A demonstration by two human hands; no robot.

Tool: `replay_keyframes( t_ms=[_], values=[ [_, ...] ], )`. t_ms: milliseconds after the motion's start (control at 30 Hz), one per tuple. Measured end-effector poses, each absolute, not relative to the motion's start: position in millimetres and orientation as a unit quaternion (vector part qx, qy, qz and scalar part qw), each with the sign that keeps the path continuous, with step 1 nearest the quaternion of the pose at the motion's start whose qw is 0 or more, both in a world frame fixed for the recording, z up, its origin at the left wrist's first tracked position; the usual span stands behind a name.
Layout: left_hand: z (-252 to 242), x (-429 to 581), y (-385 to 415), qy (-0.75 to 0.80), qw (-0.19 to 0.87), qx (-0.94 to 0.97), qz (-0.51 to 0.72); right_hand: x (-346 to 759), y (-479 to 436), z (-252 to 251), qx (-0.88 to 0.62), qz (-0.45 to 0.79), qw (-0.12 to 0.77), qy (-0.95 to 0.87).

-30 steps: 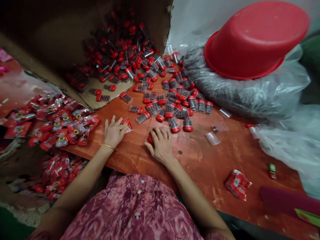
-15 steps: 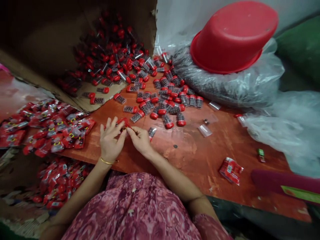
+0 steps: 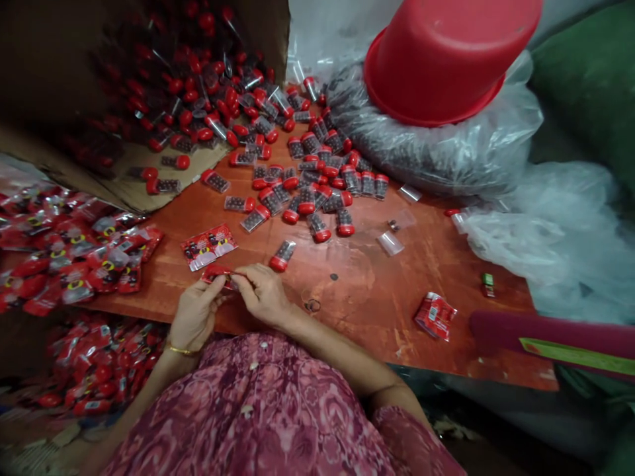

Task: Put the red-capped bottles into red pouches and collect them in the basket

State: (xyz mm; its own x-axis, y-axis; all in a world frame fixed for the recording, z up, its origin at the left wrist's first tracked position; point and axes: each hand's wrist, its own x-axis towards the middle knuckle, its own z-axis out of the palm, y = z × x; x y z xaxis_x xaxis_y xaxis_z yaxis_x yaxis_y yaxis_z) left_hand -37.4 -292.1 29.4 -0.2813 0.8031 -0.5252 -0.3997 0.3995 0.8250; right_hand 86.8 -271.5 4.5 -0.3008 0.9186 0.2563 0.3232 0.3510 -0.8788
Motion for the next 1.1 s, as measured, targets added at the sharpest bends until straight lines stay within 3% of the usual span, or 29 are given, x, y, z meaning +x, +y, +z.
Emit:
replay_keyframes(
  t_ms=[133,367,467,767,967,1100],
  values=[
    [31.7,-46.3,-278.4,0.611,0.562,0.163,0.533,133.7,-239.0,14.2,-0.408,0.303,0.345,-0.789],
    [38.6,-42.9,-268.7,0.582,0.625,0.126,0.505,189.2,-188.1,6.1,-0.314,0.195,0.123,-0.921],
    [35.0,-41.5,-269.1,0.579,0.637,0.12,0.495,188.8,-193.8,5.0,-0.307,0.181,0.096,-0.929],
    [23.5,-40.8,-261.4,0.578,0.656,0.097,0.476,191.2,-222.4,-5.0,-0.427,0.191,0.143,-0.872],
    [22.1,-35.6,-259.3,0.569,0.669,0.094,0.469,185.3,-255.6,13.8,-0.409,0.259,0.307,-0.819],
    [24.2,-31.2,-259.6,0.563,0.674,0.106,0.465,173.4,-266.0,21.9,-0.401,0.244,0.349,-0.811]
  ],
)
